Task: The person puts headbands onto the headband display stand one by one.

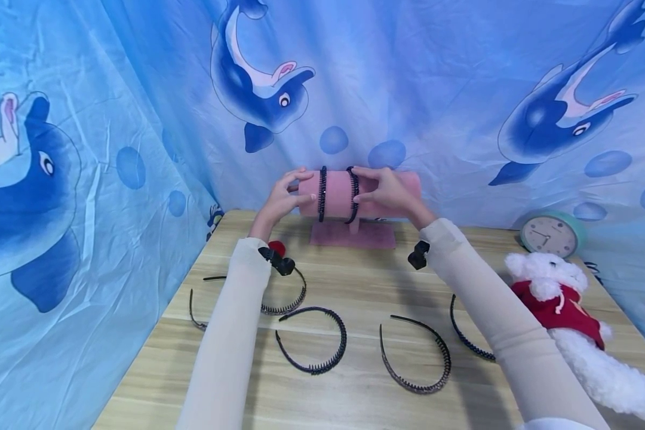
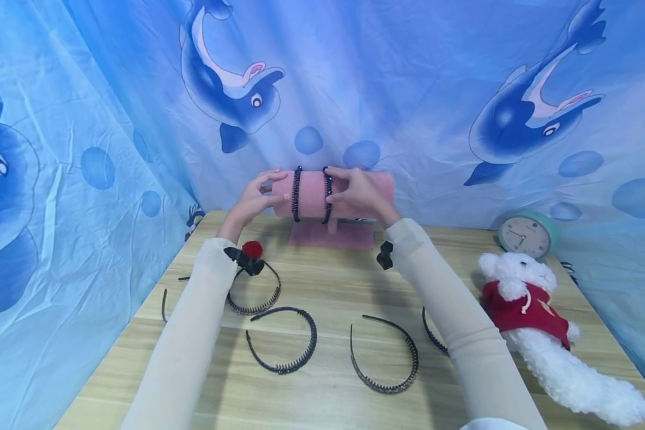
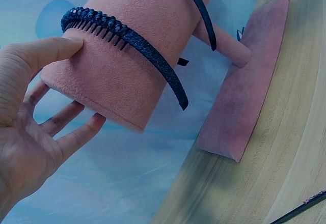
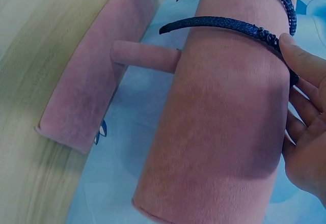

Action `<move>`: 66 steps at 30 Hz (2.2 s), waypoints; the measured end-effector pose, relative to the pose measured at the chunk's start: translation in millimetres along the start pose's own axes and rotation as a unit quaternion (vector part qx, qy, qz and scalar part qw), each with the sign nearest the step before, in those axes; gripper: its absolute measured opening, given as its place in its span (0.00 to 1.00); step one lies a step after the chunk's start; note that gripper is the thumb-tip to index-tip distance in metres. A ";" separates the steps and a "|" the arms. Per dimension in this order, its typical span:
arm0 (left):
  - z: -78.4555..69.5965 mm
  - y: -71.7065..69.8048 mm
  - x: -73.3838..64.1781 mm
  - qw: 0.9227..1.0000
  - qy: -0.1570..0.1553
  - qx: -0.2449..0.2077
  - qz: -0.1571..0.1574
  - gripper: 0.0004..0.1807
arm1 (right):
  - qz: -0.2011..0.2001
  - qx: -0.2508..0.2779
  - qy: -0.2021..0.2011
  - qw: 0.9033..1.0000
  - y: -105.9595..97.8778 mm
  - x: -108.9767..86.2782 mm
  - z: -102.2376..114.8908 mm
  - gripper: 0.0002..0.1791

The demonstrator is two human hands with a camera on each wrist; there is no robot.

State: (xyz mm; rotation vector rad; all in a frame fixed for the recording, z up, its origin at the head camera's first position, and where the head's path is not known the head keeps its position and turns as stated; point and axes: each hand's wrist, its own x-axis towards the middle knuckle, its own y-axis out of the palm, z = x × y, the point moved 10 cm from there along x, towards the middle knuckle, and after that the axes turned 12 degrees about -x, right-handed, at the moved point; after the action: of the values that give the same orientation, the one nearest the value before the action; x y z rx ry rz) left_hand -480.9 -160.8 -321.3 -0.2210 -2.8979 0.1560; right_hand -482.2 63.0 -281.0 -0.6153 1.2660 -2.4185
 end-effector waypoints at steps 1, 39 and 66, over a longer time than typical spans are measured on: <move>-1.8 0.9 -0.9 1.000 -0.002 -0.001 0.002 0.32 | -0.001 0.000 0.001 1.000 0.4 0.0 0.7 0.41; -25.1 8.0 -15.5 1.000 -0.015 -0.005 0.007 0.33 | -0.070 -0.014 -0.051 0.996 28.6 11.6 36.3 0.40; -23.0 10.6 -16.2 1.000 -0.021 -0.007 0.011 0.33 | -0.067 -0.010 -0.045 0.997 30.4 7.1 38.2 0.38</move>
State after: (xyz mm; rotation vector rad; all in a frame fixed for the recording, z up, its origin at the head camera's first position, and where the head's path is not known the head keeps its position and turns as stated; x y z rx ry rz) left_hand -458.5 -151.0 -303.9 -0.2558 -2.9389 0.1466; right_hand -465.4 16.8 -285.3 -0.8303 1.2503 -2.4575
